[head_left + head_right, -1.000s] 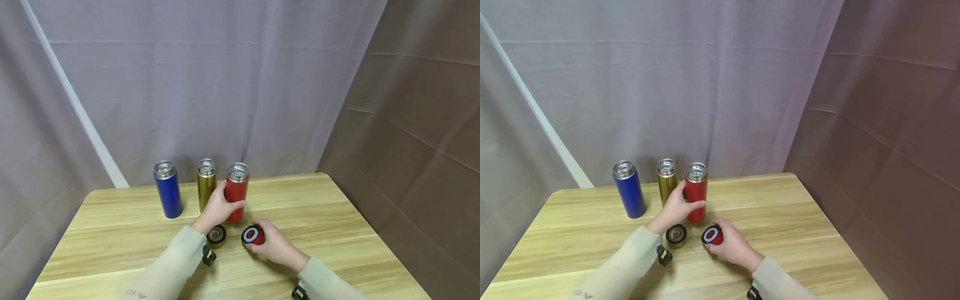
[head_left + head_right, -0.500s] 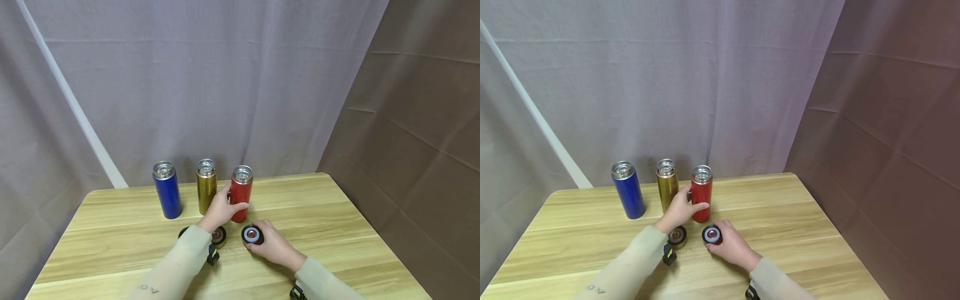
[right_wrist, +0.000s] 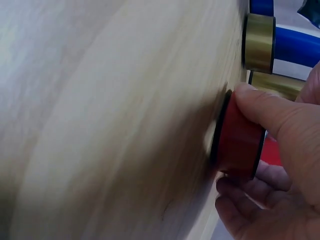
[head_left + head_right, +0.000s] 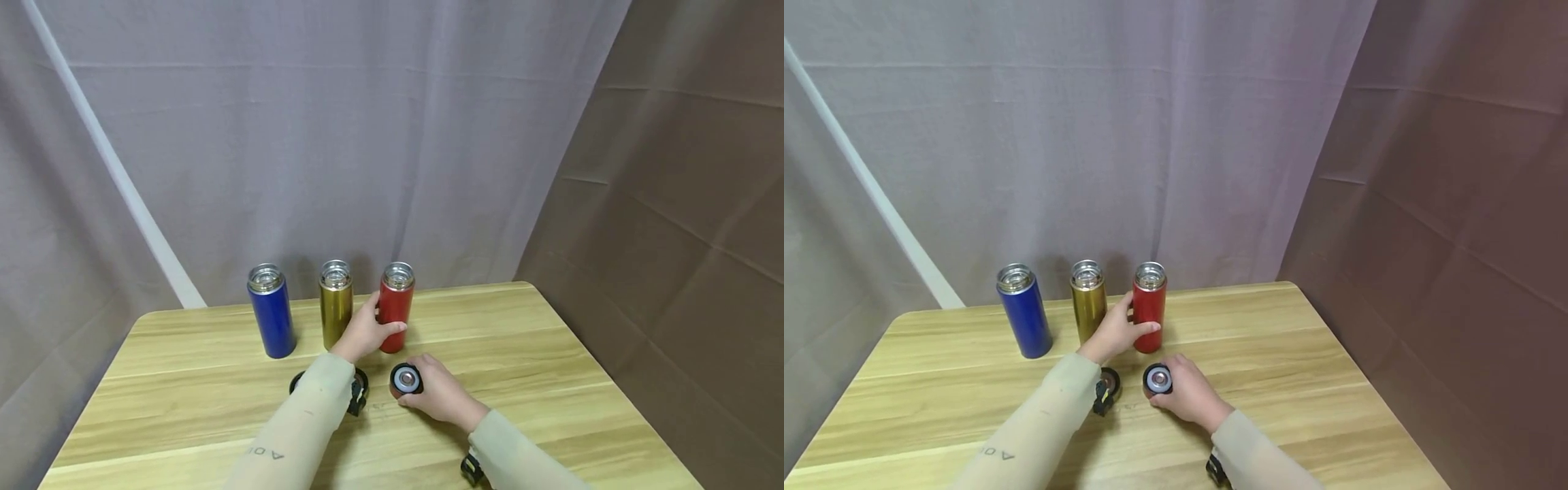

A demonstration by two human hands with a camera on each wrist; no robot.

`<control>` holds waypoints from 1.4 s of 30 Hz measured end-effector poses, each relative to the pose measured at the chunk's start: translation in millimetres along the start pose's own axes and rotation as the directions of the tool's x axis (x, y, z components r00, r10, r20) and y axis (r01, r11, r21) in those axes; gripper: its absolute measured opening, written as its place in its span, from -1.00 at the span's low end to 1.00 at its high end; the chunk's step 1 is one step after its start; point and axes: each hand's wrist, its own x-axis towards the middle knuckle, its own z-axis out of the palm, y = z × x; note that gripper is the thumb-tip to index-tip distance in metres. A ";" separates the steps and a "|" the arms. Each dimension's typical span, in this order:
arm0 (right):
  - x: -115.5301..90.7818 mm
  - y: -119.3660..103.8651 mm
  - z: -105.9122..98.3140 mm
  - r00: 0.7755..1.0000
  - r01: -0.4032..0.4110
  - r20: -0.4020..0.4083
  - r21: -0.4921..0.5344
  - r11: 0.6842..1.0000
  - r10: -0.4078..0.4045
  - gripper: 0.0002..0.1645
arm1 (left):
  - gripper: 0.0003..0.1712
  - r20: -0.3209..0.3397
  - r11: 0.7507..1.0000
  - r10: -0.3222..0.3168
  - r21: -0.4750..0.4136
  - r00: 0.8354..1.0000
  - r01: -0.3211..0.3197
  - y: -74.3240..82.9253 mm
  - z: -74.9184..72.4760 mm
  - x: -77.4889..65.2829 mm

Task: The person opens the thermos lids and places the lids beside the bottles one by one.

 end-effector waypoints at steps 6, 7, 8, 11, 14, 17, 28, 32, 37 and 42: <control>2.2 -1.7 4.0 0.999 -0.011 -0.053 -0.042 0.999 0.009 -0.26 | -0.22 -0.005 1.000 0.011 -0.002 1.000 -0.011 -3.2 2.1 5.4; 2.8 -1.9 4.6 0.998 -0.013 -0.061 -0.046 0.999 0.010 -0.26 | -0.22 -0.008 1.000 0.014 -0.002 1.000 -0.014 -3.7 2.0 6.2; 3.2 -1.9 5.1 0.998 -0.020 -0.065 -0.052 0.998 0.016 -0.25 | -0.21 -0.012 1.000 0.018 0.000 1.000 -0.018 -4.3 2.0 6.8; 3.1 -1.0 6.8 0.996 -0.026 -0.082 -0.064 0.998 0.021 -0.27 | -0.21 -0.012 1.000 0.027 0.003 1.000 -0.027 -4.6 2.1 7.8; 0.8 0.4 7.2 0.995 -0.032 -0.097 -0.069 0.997 0.025 -0.27 | -0.21 0.000 1.000 0.027 0.005 1.000 -0.027 -3.1 3.6 7.8; -1.7 2.4 5.4 0.994 -0.038 -0.104 -0.071 0.997 0.030 -0.27 | -0.20 0.009 0.999 0.035 0.007 0.999 -0.035 -2.3 7.1 9.3; 9.1 -7.8 9.3 0.999 0.030 -0.018 -0.080 0.996 -0.032 -0.28 | -0.24 0.001 0.994 0.039 0.098 0.999 -0.039 -8.3 -10.5 -2.3; 10.5 -6.1 8.5 0.996 0.087 -0.005 -0.129 0.988 -0.089 -0.21 | -0.17 0.035 0.991 0.036 0.129 0.999 -0.040 -4.7 -18.4 -15.5; 1.0 -2.1 -0.4 0.991 0.112 -0.049 -0.217 0.970 -0.126 -0.03 | -0.13 0.066 0.955 0.059 0.286 0.996 -0.076 8.4 -24.4 -48.8; -5.3 -5.8 -7.8 0.963 0.165 -0.130 -0.414 0.895 -0.238 -0.03 | -0.12 0.029 0.839 0.186 0.516 0.982 -0.174 14.4 -26.9 -92.2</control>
